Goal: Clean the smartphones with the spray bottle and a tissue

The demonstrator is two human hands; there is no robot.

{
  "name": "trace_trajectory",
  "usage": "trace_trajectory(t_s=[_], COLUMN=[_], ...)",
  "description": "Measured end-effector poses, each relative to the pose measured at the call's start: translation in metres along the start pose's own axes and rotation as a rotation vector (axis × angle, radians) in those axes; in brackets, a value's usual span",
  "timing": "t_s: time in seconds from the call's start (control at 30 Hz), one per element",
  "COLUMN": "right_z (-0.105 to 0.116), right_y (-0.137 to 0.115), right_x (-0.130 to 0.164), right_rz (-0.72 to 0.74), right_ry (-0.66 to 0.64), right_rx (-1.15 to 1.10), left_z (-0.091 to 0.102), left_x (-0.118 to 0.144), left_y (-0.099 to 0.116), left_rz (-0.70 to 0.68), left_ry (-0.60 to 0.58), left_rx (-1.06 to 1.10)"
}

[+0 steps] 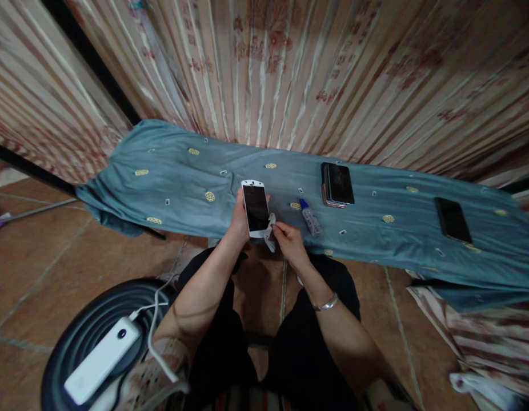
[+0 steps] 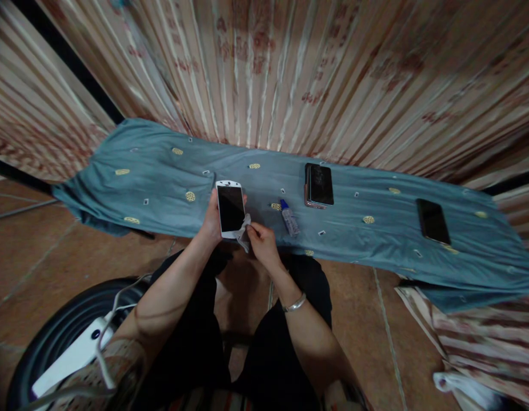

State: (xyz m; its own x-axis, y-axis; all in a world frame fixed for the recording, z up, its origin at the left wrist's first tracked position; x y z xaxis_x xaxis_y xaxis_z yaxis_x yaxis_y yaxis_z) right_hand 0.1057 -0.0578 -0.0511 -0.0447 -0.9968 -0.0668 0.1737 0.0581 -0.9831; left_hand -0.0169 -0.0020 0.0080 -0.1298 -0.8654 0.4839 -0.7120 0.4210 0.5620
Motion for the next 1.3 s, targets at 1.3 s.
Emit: trace_trajectory(t_s=[1.3], right_z=[-0.013], right_y=[-0.028], right_x=[0.023], right_rz=[0.625], right_ry=[0.029], right_rx=[0.690], left_z=[0.010], left_x=[-0.024], left_y=[-0.008], left_rz=[0.020], left_ry=[0.106], left_rx=[0.117])
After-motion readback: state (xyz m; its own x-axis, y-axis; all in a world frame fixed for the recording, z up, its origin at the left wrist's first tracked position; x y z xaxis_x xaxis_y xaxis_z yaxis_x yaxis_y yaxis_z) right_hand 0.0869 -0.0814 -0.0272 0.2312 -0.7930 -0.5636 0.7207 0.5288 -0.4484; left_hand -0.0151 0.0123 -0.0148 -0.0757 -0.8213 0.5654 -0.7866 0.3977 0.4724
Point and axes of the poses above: each hand's wrist, its own x-axis away from the middle knuckle, its own z-axis out of the back of the hand, y = z × x, the point moved 1 cm from there along -x, towards the middle knuckle, and after that the axes turned 2 degrees about -x, right-handed, at the moved point
